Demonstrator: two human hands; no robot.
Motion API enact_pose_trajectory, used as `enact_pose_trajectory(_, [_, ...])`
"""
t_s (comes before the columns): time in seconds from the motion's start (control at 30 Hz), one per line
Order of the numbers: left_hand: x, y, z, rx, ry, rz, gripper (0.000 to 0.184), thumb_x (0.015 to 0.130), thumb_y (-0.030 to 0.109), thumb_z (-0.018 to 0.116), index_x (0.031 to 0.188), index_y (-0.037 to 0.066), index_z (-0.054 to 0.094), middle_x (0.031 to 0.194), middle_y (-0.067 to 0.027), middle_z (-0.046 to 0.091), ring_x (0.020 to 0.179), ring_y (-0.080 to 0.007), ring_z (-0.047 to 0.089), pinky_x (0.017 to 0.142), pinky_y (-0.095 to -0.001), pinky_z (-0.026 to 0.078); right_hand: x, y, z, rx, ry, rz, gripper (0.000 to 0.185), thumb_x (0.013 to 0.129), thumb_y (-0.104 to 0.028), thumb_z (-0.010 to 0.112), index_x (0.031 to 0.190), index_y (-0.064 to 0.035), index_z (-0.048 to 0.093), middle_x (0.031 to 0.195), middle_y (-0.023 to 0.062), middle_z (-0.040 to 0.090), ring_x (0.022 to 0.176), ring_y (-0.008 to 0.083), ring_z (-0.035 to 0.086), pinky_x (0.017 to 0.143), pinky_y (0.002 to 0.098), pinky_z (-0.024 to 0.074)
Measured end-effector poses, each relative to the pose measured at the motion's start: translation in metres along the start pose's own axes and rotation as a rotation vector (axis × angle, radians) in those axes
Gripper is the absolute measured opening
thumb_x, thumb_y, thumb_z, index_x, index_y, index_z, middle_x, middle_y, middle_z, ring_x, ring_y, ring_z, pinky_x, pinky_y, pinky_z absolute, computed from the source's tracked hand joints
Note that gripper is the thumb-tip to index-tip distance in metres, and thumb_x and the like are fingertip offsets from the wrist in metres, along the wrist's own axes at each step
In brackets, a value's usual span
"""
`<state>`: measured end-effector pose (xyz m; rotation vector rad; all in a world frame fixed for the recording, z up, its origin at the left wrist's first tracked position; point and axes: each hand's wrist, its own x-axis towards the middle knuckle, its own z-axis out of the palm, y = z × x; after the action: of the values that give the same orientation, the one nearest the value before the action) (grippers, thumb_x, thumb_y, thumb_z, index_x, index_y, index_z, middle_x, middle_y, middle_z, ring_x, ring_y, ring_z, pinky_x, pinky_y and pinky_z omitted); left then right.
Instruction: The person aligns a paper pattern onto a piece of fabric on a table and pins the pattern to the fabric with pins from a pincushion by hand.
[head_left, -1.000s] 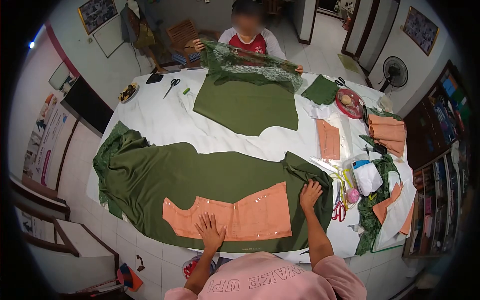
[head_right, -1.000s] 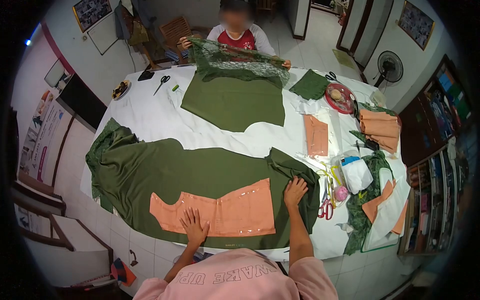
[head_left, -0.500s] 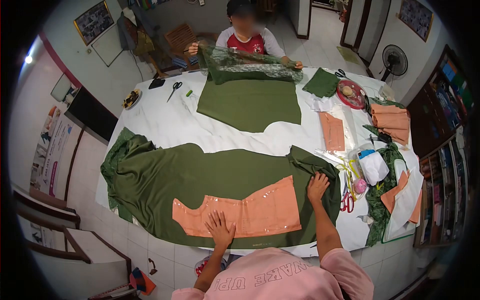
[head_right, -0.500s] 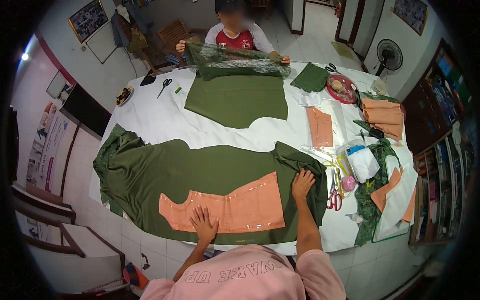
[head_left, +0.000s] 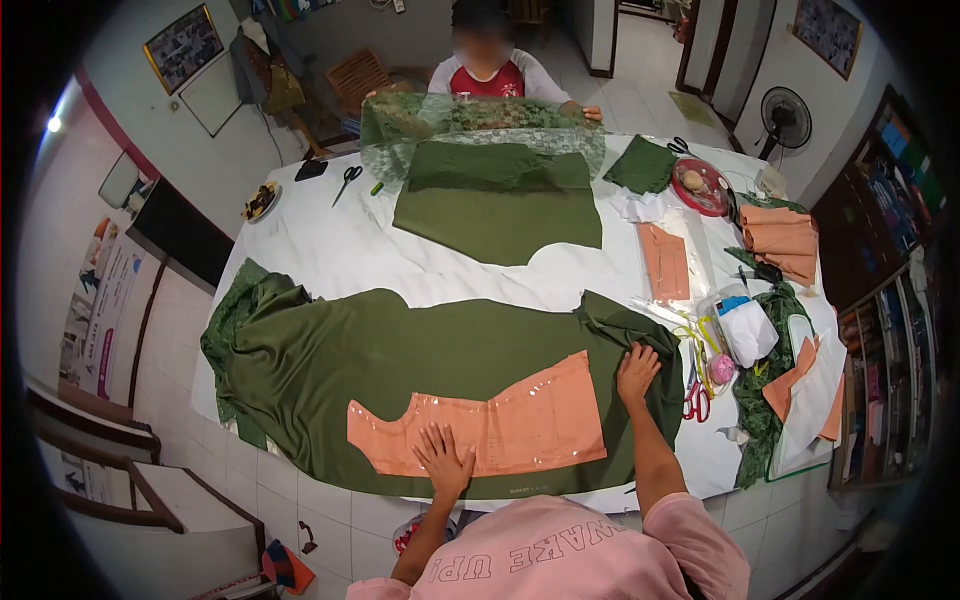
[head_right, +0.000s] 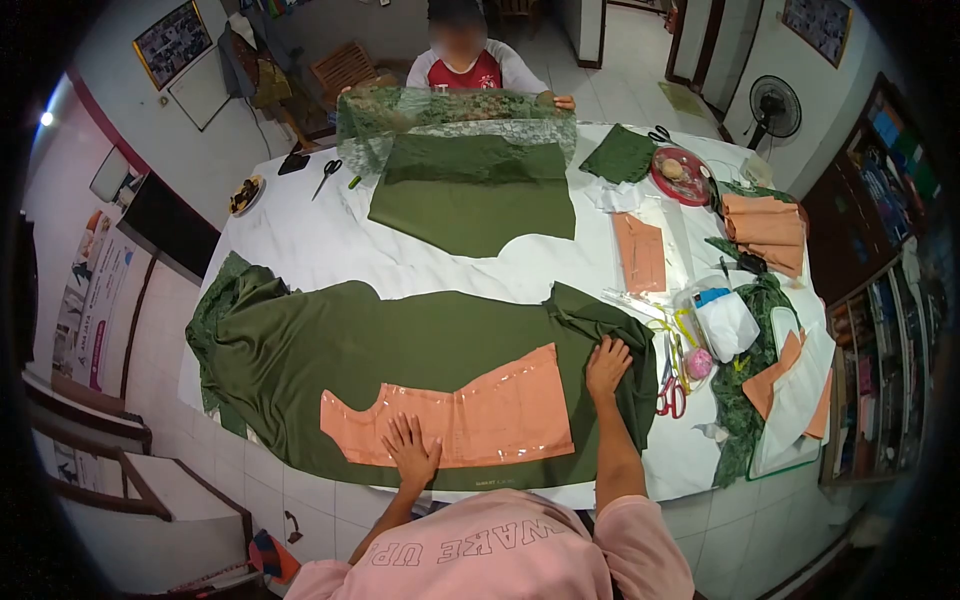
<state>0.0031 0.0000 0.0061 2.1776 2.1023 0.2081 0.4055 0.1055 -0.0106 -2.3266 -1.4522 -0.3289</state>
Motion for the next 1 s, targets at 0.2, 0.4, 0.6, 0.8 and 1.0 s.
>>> enact_pose_trajectory(0.2, [-0.0016,-0.0017,0.0001,0.021,-0.012,0.002,0.076,0.084,0.05,0.046,0.142,0.008,0.021,0.15,-0.0163,0.01,0.137,-0.0381,0.004,0.105,-0.0594,0.0,-0.0018,-0.0008,-0.0019,-0.009,-0.011,0.007,0.023,0.083,-0.017,0.054,0.104,-0.0081,0.05,0.096,0.0114,0.045,0.093,0.0289,0.045,0.079,0.0416,0.0344])
enact_pose_trajectory(0.4, [0.0008,-0.0006,0.0001,0.02,-0.011,0.005,0.076,0.084,0.049,0.046,0.142,0.008,0.021,0.149,-0.0163,0.011,0.137,-0.038,0.004,0.105,-0.059,-0.001,-0.0002,0.0007,0.0028,0.009,0.004,0.002,0.024,0.083,-0.016,0.053,0.105,-0.0073,0.05,0.095,0.012,0.045,0.092,0.029,0.044,0.079,0.0419,0.034])
enact_pose_trajectory(0.6, [0.0008,0.0,-0.0007,0.032,-0.01,0.004,0.075,0.084,0.049,0.046,0.142,0.008,0.022,0.149,-0.0168,0.011,0.137,-0.038,0.004,0.105,-0.0589,0.0,-0.0002,0.0009,0.0028,0.008,0.003,0.001,0.023,0.083,-0.017,0.053,0.104,-0.007,0.05,0.095,0.0123,0.045,0.093,0.029,0.044,0.08,0.0418,0.034])
enact_pose_trajectory(0.8, [0.0007,-0.0003,0.0009,0.036,-0.008,0.004,0.075,0.084,0.05,0.045,0.142,0.008,0.022,0.149,-0.0174,0.012,0.137,-0.0382,0.004,0.106,-0.0589,0.0,0.0002,0.0009,0.0016,0.011,-0.01,0.006,0.024,0.084,-0.017,0.052,0.105,-0.0068,0.05,0.096,0.0124,0.045,0.093,0.0291,0.044,0.08,0.0419,0.034])
enact_pose_trajectory(1.0, [0.001,0.0004,-0.0005,0.04,-0.008,0.007,0.075,0.084,0.05,0.046,0.142,0.007,0.023,0.149,-0.0182,0.012,0.137,-0.0385,0.005,0.106,-0.059,0.0,-0.0004,0.0018,0.0042,0.003,0.002,0.006,0.024,0.084,-0.017,0.052,0.105,-0.0072,0.05,0.096,0.0125,0.046,0.093,0.0293,0.044,0.079,0.0416,0.0339])
